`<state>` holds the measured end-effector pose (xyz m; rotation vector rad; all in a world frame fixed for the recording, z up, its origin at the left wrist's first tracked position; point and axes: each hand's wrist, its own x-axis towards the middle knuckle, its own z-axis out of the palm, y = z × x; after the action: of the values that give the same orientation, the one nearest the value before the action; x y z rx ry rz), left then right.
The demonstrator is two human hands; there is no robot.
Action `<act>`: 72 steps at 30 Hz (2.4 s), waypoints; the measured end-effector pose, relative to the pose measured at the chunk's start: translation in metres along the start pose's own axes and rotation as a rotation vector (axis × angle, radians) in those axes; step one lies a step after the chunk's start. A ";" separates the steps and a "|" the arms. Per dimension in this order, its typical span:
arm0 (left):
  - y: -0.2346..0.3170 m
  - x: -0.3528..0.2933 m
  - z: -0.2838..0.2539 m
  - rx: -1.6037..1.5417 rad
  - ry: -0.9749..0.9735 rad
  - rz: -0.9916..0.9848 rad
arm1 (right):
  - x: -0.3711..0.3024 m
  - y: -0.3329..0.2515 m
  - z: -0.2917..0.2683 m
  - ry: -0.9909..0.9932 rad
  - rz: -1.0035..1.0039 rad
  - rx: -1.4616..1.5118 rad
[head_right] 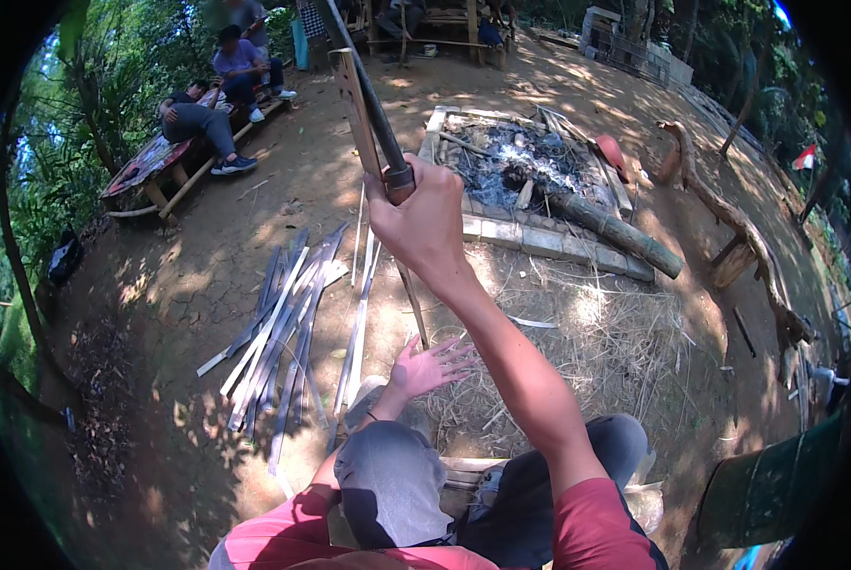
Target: The person uses a large knife to shave thin layers off a long bamboo strip while seated outdoors near a fire pit, periodically turning the strip and setting it down to pick up others.
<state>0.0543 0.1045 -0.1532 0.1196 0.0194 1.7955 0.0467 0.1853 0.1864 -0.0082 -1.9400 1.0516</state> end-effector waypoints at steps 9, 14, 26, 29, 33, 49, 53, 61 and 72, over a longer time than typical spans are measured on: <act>0.112 0.035 0.049 -0.281 -0.157 0.803 | 0.000 -0.038 -0.080 0.377 0.137 0.168; 0.166 -0.034 0.116 0.137 0.046 1.286 | -0.031 0.010 -0.106 0.531 0.488 0.615; 0.140 -0.191 0.175 0.549 0.061 1.491 | -0.258 0.205 -0.002 0.206 1.550 1.247; 0.137 -0.179 0.194 0.601 0.361 1.638 | -0.320 0.196 0.013 0.113 1.766 1.041; 0.135 -0.172 0.216 0.958 0.716 1.899 | -0.351 0.147 0.016 0.046 1.941 0.924; 0.100 -0.087 0.167 1.246 1.166 1.890 | -0.370 0.150 -0.004 -0.305 1.393 0.075; 0.099 -0.086 0.202 1.306 1.091 1.951 | -0.333 0.119 0.002 -0.418 1.245 0.021; 0.088 -0.081 0.208 1.592 1.209 1.916 | -0.307 0.068 0.038 -0.478 0.905 0.184; 0.068 -0.068 0.212 1.745 1.354 1.850 | -0.328 0.070 0.052 -0.580 0.911 0.027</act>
<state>0.0232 0.0123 0.0584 0.0981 3.3245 2.3627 0.1785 0.0679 -0.1037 -0.6971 -2.5070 1.8114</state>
